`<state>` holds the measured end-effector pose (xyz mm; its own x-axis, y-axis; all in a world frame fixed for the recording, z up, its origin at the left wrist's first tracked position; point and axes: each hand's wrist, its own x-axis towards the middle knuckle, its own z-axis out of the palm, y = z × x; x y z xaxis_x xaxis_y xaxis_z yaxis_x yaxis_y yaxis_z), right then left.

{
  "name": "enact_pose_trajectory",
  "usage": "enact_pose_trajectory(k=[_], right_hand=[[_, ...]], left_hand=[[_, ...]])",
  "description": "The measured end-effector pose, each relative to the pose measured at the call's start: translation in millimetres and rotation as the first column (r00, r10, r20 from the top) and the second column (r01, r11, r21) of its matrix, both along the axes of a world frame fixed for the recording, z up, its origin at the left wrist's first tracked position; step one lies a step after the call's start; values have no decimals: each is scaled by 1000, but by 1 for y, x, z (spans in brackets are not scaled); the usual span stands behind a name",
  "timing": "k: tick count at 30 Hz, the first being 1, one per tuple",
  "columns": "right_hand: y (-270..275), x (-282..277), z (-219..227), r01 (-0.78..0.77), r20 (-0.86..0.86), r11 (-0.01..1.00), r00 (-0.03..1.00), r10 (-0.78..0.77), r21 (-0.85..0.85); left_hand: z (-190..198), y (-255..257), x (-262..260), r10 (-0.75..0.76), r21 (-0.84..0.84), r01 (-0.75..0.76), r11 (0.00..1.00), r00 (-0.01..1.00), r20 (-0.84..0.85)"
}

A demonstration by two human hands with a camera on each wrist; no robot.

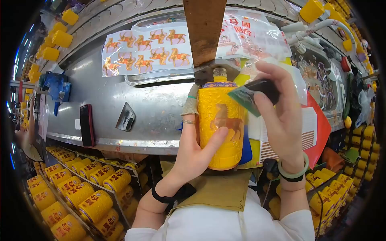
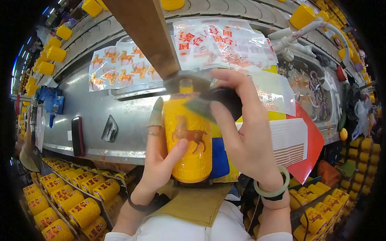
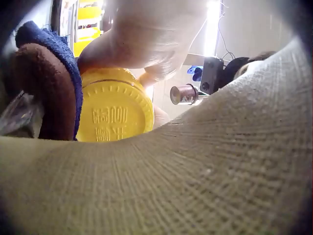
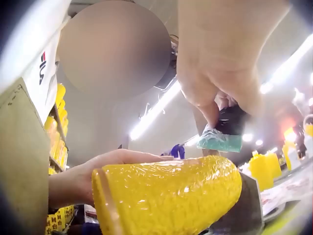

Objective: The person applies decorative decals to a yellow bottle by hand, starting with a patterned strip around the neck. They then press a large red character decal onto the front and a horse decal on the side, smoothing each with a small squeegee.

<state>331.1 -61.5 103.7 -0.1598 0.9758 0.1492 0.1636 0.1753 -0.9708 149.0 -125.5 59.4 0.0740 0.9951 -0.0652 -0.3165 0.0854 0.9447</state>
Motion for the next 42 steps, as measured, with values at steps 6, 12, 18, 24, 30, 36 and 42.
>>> enact_pose_trajectory(k=[6,12,18,24,30,36,42], right_hand=[[13,-12,26,-362,565,820,823,59,442],[4,7,12,-384,569,613,811,-134,691],[-53,26,-1,-399,469,756,873,138,519],[-40,23,-20,343,-63,927,939,-337,153],[-45,-13,-10,134,-15,987,991,-133,86],[-53,3,-32,260,360,939,874,-328,223],[-52,21,-38,399,274,914,874,-402,71]], left_hand=[[1,-1,1,21,22,-21,1000,1000,-14],[-15,-14,-5,63,20,-65,998,995,82],[-34,-30,-31,107,416,225,881,762,-638],[-30,-30,-14,197,443,161,882,727,-658],[-19,-33,-23,161,348,139,927,691,-705],[-20,-32,-29,122,342,173,924,713,-690],[-1,-26,-21,10,227,219,949,700,-715]])
